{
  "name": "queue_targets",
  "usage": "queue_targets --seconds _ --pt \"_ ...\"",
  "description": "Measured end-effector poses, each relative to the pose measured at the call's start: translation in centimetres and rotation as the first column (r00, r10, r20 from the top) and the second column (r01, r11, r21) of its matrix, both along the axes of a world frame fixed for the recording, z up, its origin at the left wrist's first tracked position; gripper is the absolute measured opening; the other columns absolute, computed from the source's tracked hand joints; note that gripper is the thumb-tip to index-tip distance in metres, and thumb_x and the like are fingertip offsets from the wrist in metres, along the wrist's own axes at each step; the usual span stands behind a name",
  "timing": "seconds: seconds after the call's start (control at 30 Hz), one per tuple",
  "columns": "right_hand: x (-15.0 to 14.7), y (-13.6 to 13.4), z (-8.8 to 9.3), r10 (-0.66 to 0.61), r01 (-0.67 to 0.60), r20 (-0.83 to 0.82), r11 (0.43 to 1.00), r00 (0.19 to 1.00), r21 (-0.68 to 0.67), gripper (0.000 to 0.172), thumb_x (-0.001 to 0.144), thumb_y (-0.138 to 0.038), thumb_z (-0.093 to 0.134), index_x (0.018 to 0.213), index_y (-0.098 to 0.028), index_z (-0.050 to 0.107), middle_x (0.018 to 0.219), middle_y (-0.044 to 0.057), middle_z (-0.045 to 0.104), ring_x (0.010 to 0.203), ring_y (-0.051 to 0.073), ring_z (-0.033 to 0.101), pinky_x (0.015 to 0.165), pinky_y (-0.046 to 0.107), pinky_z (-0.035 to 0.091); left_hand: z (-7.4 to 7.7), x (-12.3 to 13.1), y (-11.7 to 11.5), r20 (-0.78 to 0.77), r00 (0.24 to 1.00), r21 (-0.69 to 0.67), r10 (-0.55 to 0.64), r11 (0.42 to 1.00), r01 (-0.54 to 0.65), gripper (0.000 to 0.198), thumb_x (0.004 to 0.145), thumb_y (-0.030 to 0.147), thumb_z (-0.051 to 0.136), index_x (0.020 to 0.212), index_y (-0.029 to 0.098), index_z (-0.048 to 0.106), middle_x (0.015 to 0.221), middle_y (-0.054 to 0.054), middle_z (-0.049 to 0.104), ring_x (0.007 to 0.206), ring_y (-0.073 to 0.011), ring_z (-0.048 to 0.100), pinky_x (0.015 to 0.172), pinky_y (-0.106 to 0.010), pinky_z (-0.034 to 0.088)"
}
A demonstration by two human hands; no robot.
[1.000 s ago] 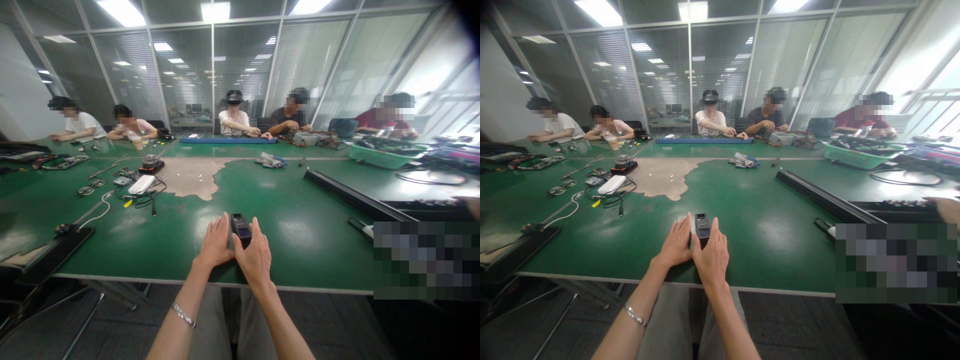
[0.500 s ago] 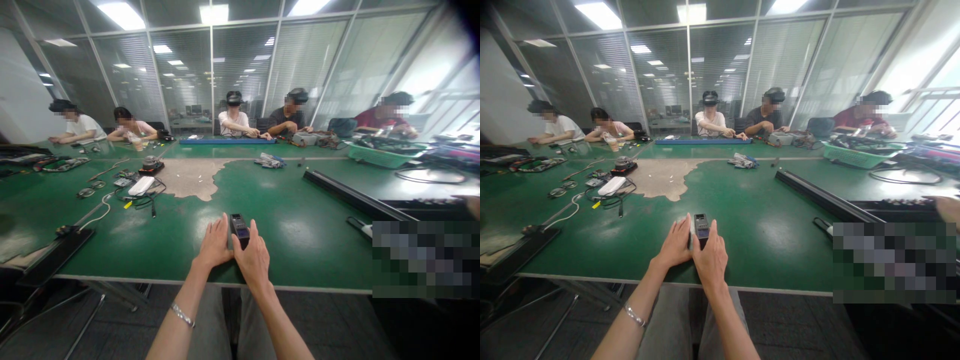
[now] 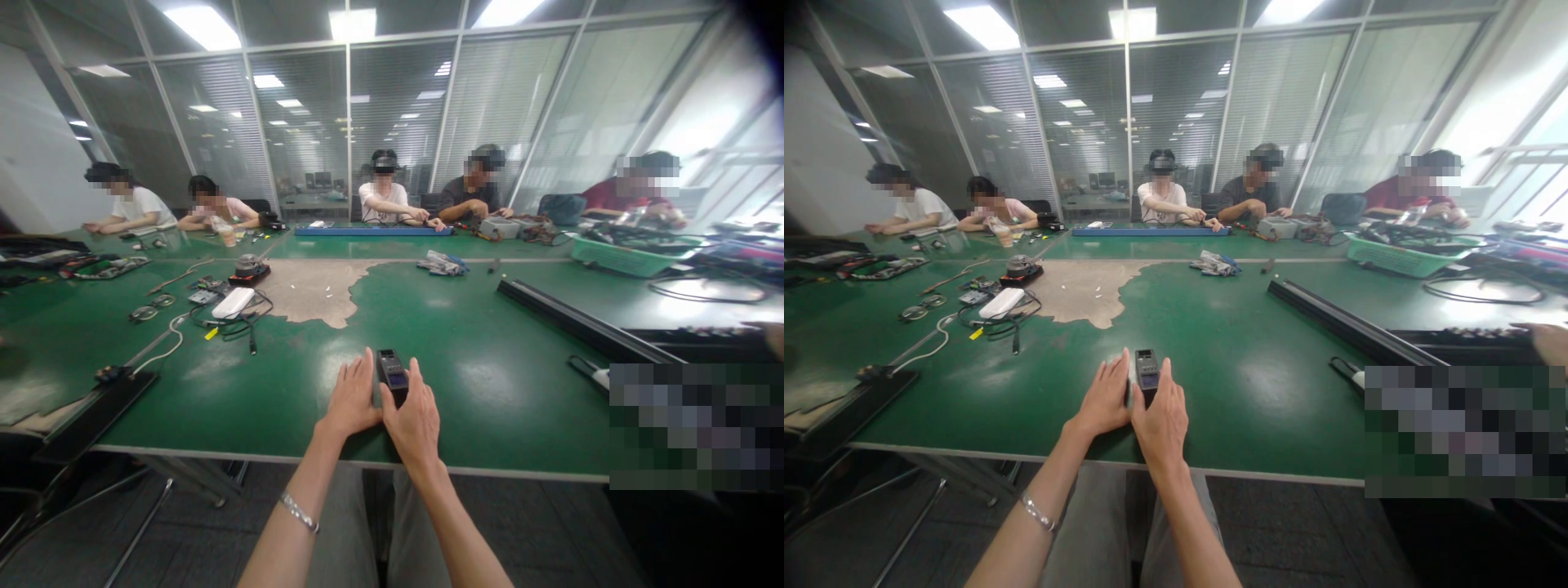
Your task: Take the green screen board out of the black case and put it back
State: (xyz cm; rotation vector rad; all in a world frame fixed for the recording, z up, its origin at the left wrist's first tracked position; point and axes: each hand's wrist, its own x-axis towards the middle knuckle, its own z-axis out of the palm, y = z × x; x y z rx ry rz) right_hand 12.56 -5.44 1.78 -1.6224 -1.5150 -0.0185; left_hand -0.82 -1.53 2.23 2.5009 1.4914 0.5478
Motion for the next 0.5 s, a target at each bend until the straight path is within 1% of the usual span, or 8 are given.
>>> queue_targets --seconds 0.3,0.5 --pt "0.01 -0.11 0.22 -0.040 0.041 0.027 0.997 0.999 -0.059 0.071 0.090 -0.045 0.050 0.148 -0.008 0.032 0.116 0.019 0.066 0.103 0.030 0.060 0.086 0.043 0.050 -0.30 0.00 0.14 0.013 1.000 0.028 -0.012 1.000 0.012 0.104 0.079 0.042 0.054 0.152 0.010 -0.014 0.159 -0.017 0.021 0.145 -0.0314 0.021 0.118 -0.052 0.013" --pt "0.00 -0.02 0.73 -0.023 0.022 -0.031 0.999 0.999 -0.041 0.073 0.090 -0.048 0.051 0.148 -0.009 0.032 0.122 0.020 0.063 0.104 0.030 0.061 0.086 0.044 0.050 -0.59 -0.09 0.29 0.016 1.000 0.019 -0.013 1.000 0.013 0.112 0.075 0.046 0.059 0.152 0.012 -0.014 0.159 -0.017 0.019 0.146 -0.0322 0.020 0.119 -0.052 0.012"
